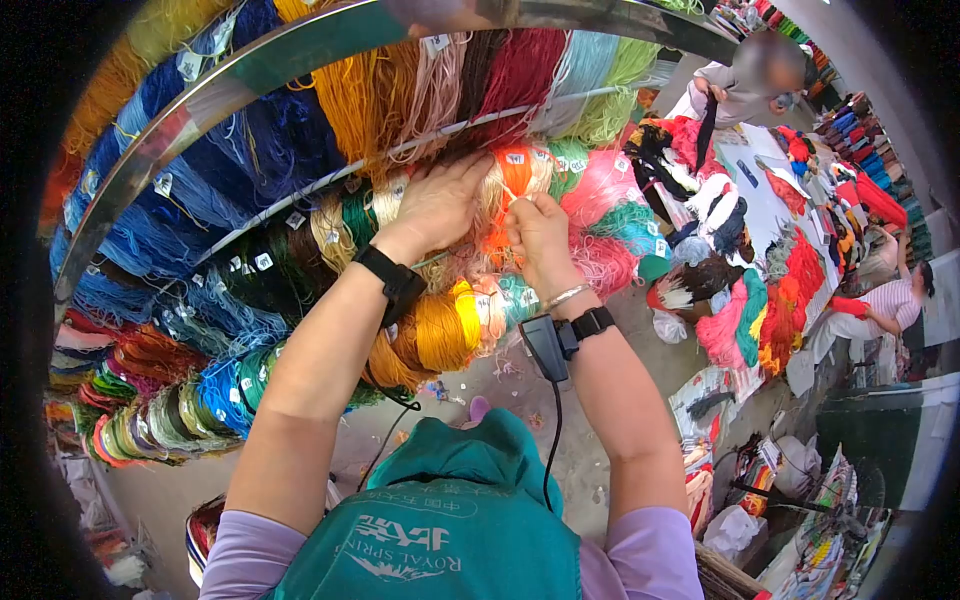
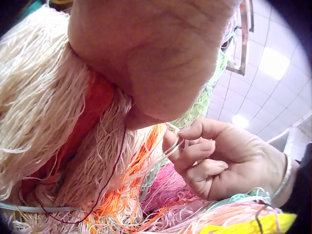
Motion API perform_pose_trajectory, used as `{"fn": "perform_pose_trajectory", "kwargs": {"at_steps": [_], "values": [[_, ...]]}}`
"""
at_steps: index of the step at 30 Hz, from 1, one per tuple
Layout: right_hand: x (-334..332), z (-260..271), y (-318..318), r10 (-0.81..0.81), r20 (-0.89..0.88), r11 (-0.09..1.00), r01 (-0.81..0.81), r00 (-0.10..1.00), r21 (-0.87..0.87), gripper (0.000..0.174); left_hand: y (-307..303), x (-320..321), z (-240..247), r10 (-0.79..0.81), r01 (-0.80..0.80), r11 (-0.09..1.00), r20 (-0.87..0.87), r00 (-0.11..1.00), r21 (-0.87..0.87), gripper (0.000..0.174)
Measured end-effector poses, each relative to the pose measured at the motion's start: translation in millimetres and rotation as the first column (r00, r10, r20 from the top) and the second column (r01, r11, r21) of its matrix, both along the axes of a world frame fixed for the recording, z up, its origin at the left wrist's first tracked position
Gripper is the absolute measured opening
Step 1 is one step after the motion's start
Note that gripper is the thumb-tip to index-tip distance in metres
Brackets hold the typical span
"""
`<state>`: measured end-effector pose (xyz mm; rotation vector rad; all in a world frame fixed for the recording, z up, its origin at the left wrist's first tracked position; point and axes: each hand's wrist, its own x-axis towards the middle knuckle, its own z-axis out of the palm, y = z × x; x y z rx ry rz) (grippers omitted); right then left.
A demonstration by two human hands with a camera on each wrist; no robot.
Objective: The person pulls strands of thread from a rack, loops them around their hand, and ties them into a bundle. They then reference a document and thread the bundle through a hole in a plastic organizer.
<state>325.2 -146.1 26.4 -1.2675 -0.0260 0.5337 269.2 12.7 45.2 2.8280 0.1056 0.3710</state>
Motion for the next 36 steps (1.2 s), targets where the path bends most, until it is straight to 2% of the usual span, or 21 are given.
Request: {"fn": "perform_pose_trajectory", "kwargs": {"at_steps": [5, 8, 10, 11, 12, 14, 16, 17, 19, 20, 21, 23, 24, 25, 28, 30, 31, 32, 33, 35, 36], "values": [[-7, 8, -6, 0.115, 0.149, 0.984, -0.092, 0.982, -0.155, 0.017, 2, 0, -4, -0.005, 0.005, 1.000, 0.018, 1.000, 0.011, 0.058], [-25, 17, -35, 0.193, 0.332, 0.959, -0.107, 0.923, -0.260, 0.010, 1, 1, -4, -0.016, 0.016, 1.000, 0.016, 1.000, 0.027, 0.059], [-68, 52, -71, 0.206, 0.370, 0.946, -0.087, 0.906, -0.312, 0.010, 4, 4, -8, -0.031, 0.030, 0.999, 0.023, 0.999, 0.037, 0.061], [-91, 75, -95, 0.179, 0.254, 0.943, -0.093, 0.950, -0.319, 0.010, 4, 3, -6, -0.028, 0.028, 0.999, 0.003, 1.000, 0.042, 0.061], [-110, 89, -123, 0.149, 0.136, 0.941, -0.098, 0.979, -0.323, 0.010, 4, 3, -5, -0.034, 0.034, 0.999, 0.001, 0.999, 0.038, 0.062], [-138, 79, -201, 0.071, 0.066, 0.953, -0.048, 0.995, -0.299, 0.007, 4, 3, -5, -0.044, 0.044, 0.998, -0.004, 0.999, 0.032, 0.062], [-177, 60, -289, -0.219, -0.037, 0.933, 0.198, 0.975, -0.299, 0.002, 5, 4, -7, -0.044, 0.044, 0.998, -0.006, 0.999, 0.050, 0.062], [-197, 42, -339, -0.393, -0.067, 0.881, 0.355, 0.917, -0.311, 0.004, 5, 4, -6, -0.041, 0.042, 0.998, -0.007, 0.999, 0.054, 0.062], [-239, 1, -440, -0.556, -0.111, 0.825, 0.531, 0.824, -0.191, 0.005, 4, 3, -5, -0.040, 0.041, 0.997, -0.013, 0.999, 0.064, 0.062], [-267, -23, -491, -0.723, -0.239, 0.688, 0.706, 0.648, -0.169, 0.010, 3, 3, -5, -0.040, 0.041, 0.997, -0.014, 0.999, 0.070, 0.062], [-294, -55, -553, -0.787, -0.315, 0.604, 0.766, 0.530, -0.220, 0.012, 2, 4, -5, -0.038, 0.039, 0.996, -0.014, 0.999, 0.075, 0.062], [-315, -89, -586, -0.886, -0.279, 0.447, 0.843, 0.371, -0.300, 0.011, 2, 4, -5, -0.041, 0.042, 0.997, -0.013, 0.999, 0.072, 0.062], [-321, -95, -591, -0.923, -0.257, 0.362, 0.868, 0.285, -0.339, 0.011, 2, 4, -5, -0.043, 0.044, 0.996, -0.014, 0.999, 0.072, 0.062], [-309, -91, -566, -0.927, -0.172, 0.373, 0.859, 0.332, -0.352, 0.011, 3, 5, -7, -0.053, 0.054, 0.996, -0.009, 0.999, 0.071, 0.062], [-281, -88, -586, -0.922, -0.067, 0.386, 0.892, 0.381, -0.235, 0.011, 7, 5, -10, -0.055, 0.055, 0.996, -0.008, 0.998, 0.063, 0.062], [-281, -68, -610, -0.986, -0.005, 0.158, 0.915, 0.169, -0.371, 0.016, 6, 4, -7, -0.045, 0.047, 0.997, -0.029, 0.999, 0.054, 0.062], [-296, -88, -672, -0.977, 0.140, 0.096, 0.919, 0.160, -0.382, 0.020, 5, 3, -6, -0.037, 0.037, 0.998, -0.014, 0.999, 0.058, 0.061], [-318, -95, -722, -0.988, 0.124, 0.040, 0.921, 0.095, -0.387, 0.021, 5, 5, -7, -0.041, 0.041, 0.998, -0.005, 0.999, 0.055, 0.061], [-345, -92, -770, -0.986, 0.114, 0.052, 0.866, 0.124, -0.497, 0.020, 7, 5, -8, -0.047, 0.047, 0.998, -0.003, 0.999, 0.051, 0.061], [-369, -86, -770, -0.968, 0.102, 0.119, 0.782, 0.227, -0.612, 0.014, 7, 5, -9, -0.059, 0.059, 0.996, -0.005, 0.998, 0.073, 0.061], [-387, -80, -768, -0.960, 0.089, 0.140, 0.732, 0.265, -0.667, 0.012, 16, 15, -27, -0.101, 0.099, 0.995, 0.059, 0.993, 0.032, 0.059]]}}
